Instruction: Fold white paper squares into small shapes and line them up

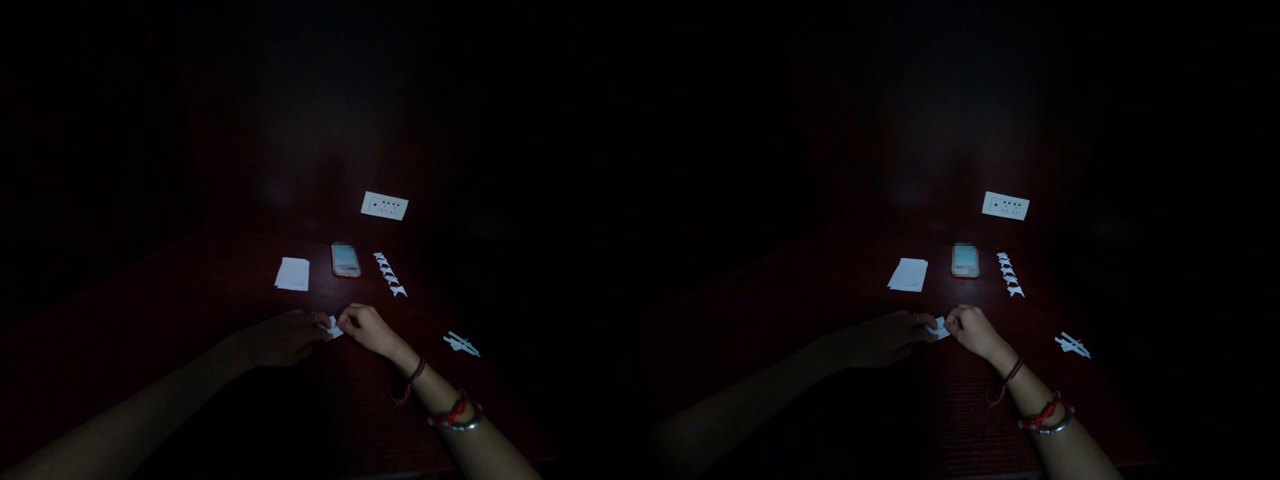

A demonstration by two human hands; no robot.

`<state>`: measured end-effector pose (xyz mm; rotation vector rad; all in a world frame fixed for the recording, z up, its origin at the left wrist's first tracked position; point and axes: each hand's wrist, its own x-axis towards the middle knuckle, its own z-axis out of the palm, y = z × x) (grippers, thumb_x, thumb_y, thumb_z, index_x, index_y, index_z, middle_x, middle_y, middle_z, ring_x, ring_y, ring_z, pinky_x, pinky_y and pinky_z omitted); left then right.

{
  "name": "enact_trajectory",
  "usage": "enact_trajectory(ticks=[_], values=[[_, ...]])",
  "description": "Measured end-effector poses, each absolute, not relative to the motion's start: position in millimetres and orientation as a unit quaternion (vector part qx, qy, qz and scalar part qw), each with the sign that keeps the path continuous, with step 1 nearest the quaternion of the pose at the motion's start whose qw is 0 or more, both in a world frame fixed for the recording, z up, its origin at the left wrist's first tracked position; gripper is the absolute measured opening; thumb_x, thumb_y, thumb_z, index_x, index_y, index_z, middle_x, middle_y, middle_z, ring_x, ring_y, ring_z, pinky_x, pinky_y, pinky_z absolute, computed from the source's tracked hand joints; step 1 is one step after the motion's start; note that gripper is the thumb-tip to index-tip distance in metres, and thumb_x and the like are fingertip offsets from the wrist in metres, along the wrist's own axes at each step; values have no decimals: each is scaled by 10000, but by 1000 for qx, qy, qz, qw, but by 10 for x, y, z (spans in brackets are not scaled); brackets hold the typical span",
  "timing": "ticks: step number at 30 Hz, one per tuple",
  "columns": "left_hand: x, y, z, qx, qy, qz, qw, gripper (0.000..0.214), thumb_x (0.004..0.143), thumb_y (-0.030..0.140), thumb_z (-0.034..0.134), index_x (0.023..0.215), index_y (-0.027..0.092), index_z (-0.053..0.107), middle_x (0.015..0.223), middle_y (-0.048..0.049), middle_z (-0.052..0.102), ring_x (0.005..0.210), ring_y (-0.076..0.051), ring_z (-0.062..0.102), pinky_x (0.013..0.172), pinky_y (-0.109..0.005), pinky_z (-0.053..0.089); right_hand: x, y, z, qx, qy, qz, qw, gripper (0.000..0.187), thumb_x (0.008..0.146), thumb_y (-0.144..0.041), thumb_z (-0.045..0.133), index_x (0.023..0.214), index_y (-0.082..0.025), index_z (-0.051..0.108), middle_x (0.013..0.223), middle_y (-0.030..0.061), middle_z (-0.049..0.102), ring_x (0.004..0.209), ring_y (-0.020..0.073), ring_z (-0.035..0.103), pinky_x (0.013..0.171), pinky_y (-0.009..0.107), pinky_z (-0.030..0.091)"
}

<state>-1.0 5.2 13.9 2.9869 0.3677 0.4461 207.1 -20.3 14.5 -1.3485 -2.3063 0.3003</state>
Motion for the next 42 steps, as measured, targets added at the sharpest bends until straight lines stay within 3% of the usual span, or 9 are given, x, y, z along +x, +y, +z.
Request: enact_trajectory(ticks=[34, 42], values=[[15, 21, 114, 985, 138, 90, 44, 531, 713, 51, 407, 1209, 231, 347, 1281, -19, 341, 1124, -193, 353, 910, -338, 300, 2004, -126, 160, -637, -712, 209, 208, 97, 627, -205, 520, 610, -153, 601, 625, 1, 607, 587, 92, 532, 531, 168, 355], [19, 43, 89, 985, 138, 100, 37, 558, 688, 48, 424, 1209, 227, 340, 1274, -32, 344, 1122, -208, 353, 909, -357, 296, 2051, -140, 134, -636, -708, 190, 242, 125, 682, -242, 529, 666, -140, 601, 620, 4, 585, 567, 86, 509, 527, 171, 357]])
